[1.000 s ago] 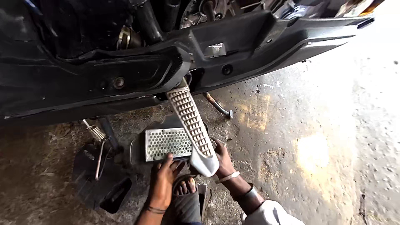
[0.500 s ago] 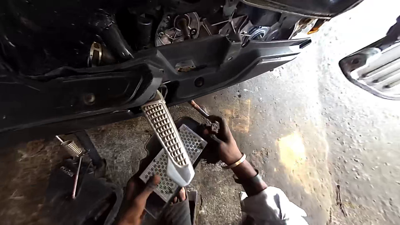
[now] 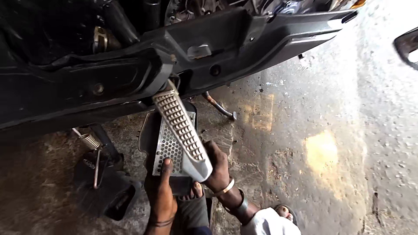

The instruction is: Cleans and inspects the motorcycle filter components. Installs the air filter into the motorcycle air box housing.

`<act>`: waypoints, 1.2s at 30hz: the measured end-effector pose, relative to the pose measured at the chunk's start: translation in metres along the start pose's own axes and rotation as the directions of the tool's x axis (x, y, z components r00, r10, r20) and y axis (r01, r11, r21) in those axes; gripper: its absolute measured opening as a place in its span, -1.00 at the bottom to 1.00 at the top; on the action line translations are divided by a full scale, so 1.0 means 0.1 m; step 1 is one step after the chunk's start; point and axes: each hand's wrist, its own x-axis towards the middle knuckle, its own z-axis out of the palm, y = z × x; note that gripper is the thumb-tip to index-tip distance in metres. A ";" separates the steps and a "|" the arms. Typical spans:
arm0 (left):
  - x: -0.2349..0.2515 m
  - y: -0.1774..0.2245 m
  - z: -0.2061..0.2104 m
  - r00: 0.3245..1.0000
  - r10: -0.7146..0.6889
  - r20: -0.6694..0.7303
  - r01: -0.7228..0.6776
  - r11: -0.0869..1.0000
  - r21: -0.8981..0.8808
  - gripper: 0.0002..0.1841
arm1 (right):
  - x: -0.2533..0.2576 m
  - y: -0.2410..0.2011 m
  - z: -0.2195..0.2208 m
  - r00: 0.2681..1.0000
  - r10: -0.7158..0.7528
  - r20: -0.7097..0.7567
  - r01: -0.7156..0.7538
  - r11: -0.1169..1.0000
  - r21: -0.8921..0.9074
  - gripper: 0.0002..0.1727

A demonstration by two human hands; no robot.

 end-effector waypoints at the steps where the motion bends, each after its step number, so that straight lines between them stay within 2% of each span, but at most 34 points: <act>1: 0.06 -0.01 -0.05 1.000 0.018 -0.020 -0.017 1.000 0.006 -0.59 | -0.07 -0.03 0.04 0.995 0.037 0.098 -0.037 0.999 0.000 -0.83; 3: 0.14 -0.01 -0.12 0.995 0.060 -0.074 -0.058 0.998 0.025 -0.60 | -0.14 -0.07 0.08 0.937 0.182 0.296 -0.182 0.983 -0.030 -0.79; 4: 0.16 -0.01 -0.15 0.993 0.075 -0.091 -0.072 0.997 0.038 -0.59 | -0.14 -0.11 0.08 0.875 0.280 0.396 -0.281 0.958 -0.058 -0.76; 6: 0.17 -0.01 -0.16 0.988 0.089 -0.127 -0.082 0.995 0.059 -0.56 | -0.12 -0.20 0.07 0.701 0.439 0.563 -0.462 0.880 -0.111 -0.75; 7: 0.16 -0.01 -0.17 0.985 0.096 -0.142 -0.087 0.994 0.068 -0.56 | -0.15 -0.23 0.09 0.617 0.482 0.622 -0.516 0.845 -0.143 -0.73; 8: 0.16 0.00 -0.17 0.982 0.110 -0.152 -0.100 0.992 0.071 -0.55 | -0.20 -0.26 0.11 0.573 0.506 0.644 -0.537 0.826 -0.172 -0.73; 12: 0.13 0.05 -0.07 0.974 0.196 -0.116 -0.188 0.979 0.078 -0.55 | -0.32 -0.30 0.20 0.545 0.545 0.638 -0.531 0.813 -0.241 -0.68; 15: 0.10 0.06 -0.05 0.982 0.158 -0.101 -0.152 0.986 0.067 -0.60 | -0.27 -0.29 0.15 0.431 0.563 0.706 -0.592 0.766 -0.249 -0.68; 17: 0.11 0.04 -0.03 0.983 0.150 -0.101 -0.146 0.988 0.047 -0.59 | -0.16 -0.25 0.06 0.383 0.544 0.747 -0.518 0.796 -0.314 -0.66; 19: 0.16 0.02 -0.04 0.976 0.208 -0.071 -0.203 0.976 0.076 -0.53 | -0.03 -0.22 -0.01 0.363 0.539 0.760 -0.298 0.840 -0.454 -0.60; 22: 0.24 -0.03 -0.14 0.960 0.281 -0.012 -0.273 0.942 0.194 -0.47 | 0.08 -0.25 -0.10 0.290 0.600 0.745 -0.009 0.781 -0.625 -0.47; 26: 0.29 -0.09 -0.26 0.938 0.345 0.038 -0.335 0.872 0.356 -0.48 | -0.06 -0.26 -0.17 0.068 0.608 0.791 0.169 0.775 -0.609 -0.58; 27: 0.27 -0.10 -0.26 0.938 0.346 0.030 -0.330 0.862 0.384 -0.50 | -0.09 -0.24 -0.16 0.068 0.616 0.785 0.200 0.762 -0.615 -0.53; 28: 0.26 -0.11 -0.25 0.943 0.334 0.018 -0.314 0.867 0.386 -0.51 | -0.10 -0.25 -0.15 0.122 0.629 0.767 0.225 0.735 -0.639 -0.39; 29: 0.24 -0.12 -0.24 0.949 0.316 0.003 -0.294 0.878 0.377 -0.52 | -0.09 -0.26 -0.12 0.228 0.620 0.750 0.226 0.716 -0.661 -0.26; 31: 0.15 -0.14 -0.18 0.961 0.276 -0.017 -0.253 0.902 0.350 -0.47 | -0.07 -0.27 -0.02 0.472 0.514 0.717 0.228 0.714 -0.662 -0.07; 33: 0.01 -0.15 -0.07 0.971 0.237 -0.020 -0.220 0.927 0.305 -0.37 | -0.10 -0.28 0.12 0.637 0.398 0.660 0.219 0.728 -0.650 0.06; 34: -0.08 -0.16 -0.02 0.975 0.221 0.015 -0.217 0.937 0.275 -0.29 | -0.15 -0.27 0.17 0.712 0.345 0.612 0.220 0.719 -0.660 0.04; 36: -0.24 -0.22 0.08 0.965 0.246 0.094 -0.261 0.938 0.230 -0.25 | -0.29 -0.10 0.25 0.889 0.113 0.443 0.261 0.671 -0.694 -0.22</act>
